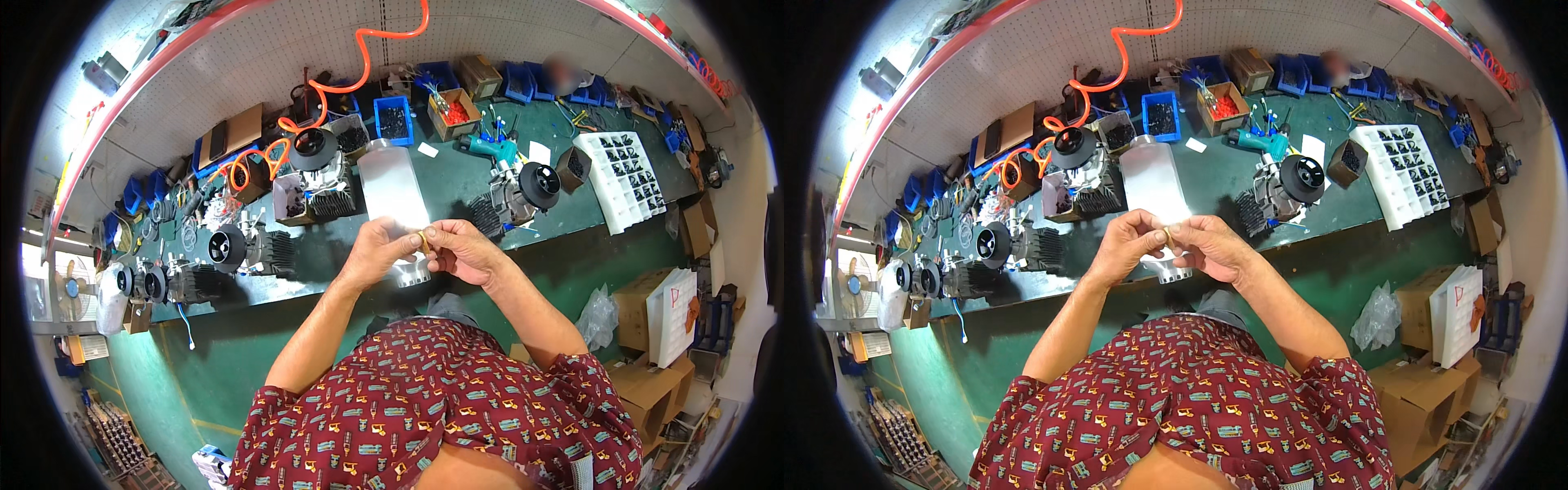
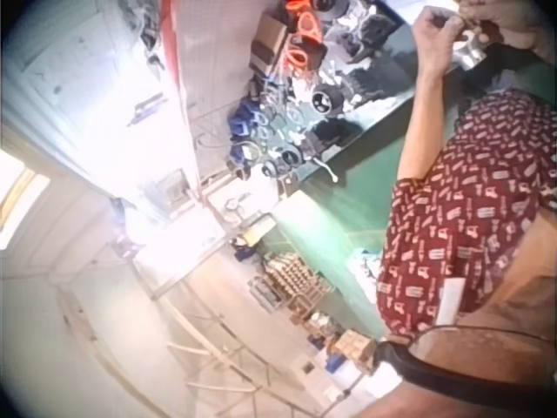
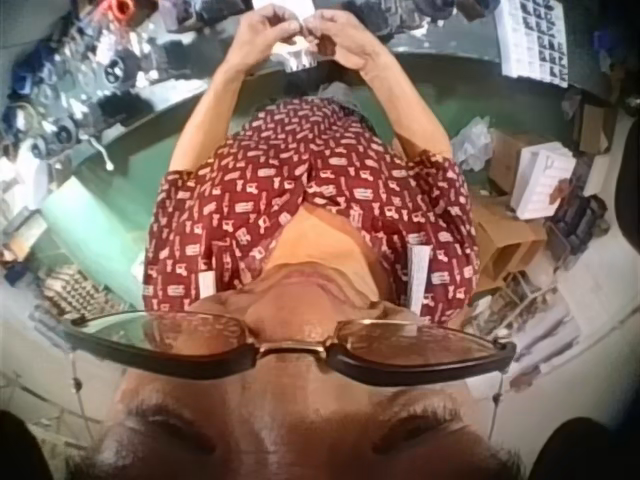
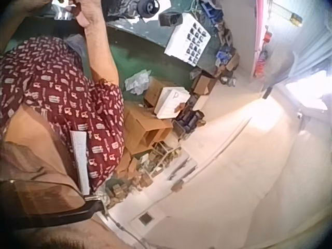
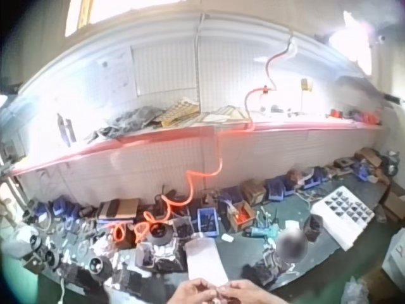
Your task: The person applies a label to a silver metal housing, then attaches a black fan to a silver heat sink and secures it with a zip tie. The person then picks up a small black electrical component and inspects it.
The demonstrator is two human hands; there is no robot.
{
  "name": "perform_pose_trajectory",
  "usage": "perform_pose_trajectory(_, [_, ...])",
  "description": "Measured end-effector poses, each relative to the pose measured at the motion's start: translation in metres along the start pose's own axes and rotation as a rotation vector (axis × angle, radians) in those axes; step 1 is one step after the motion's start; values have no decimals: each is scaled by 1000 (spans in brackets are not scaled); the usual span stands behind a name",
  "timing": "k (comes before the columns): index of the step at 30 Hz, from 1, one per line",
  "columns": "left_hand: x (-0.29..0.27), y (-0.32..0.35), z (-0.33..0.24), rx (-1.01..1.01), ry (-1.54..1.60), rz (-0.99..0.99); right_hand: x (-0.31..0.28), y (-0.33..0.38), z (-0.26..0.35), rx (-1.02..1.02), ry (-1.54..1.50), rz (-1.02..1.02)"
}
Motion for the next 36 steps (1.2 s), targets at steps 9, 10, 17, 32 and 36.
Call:
perform_pose_trajectory(9, [-1,-1,0,-15,43,-2,5,2,6,-3,12,-20])
perform_pose_trajectory(10, [0,-1,0,-11,37,8,6,3,6,-4,10,-32])
perform_pose_trajectory(17, [4,-3,1,-18,44,52,2,4,2,14,-18,8])
perform_pose_trajectory(32, [2,-1,2,-29,56,67,5,3,-3,30,-22,6])
perform_pose_trajectory(36, [2,0,2,-30,55,72,8,3,-2,28,22,17])
Point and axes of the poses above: each hand's wrist, its own y-axis away from the middle knuckle, its own x-axis out of the palm, z = x × y, the point moved 8 cm from there along -y, towards the middle knuckle, and after that the axes turned 15 degrees about x, right-handed, at the moved point
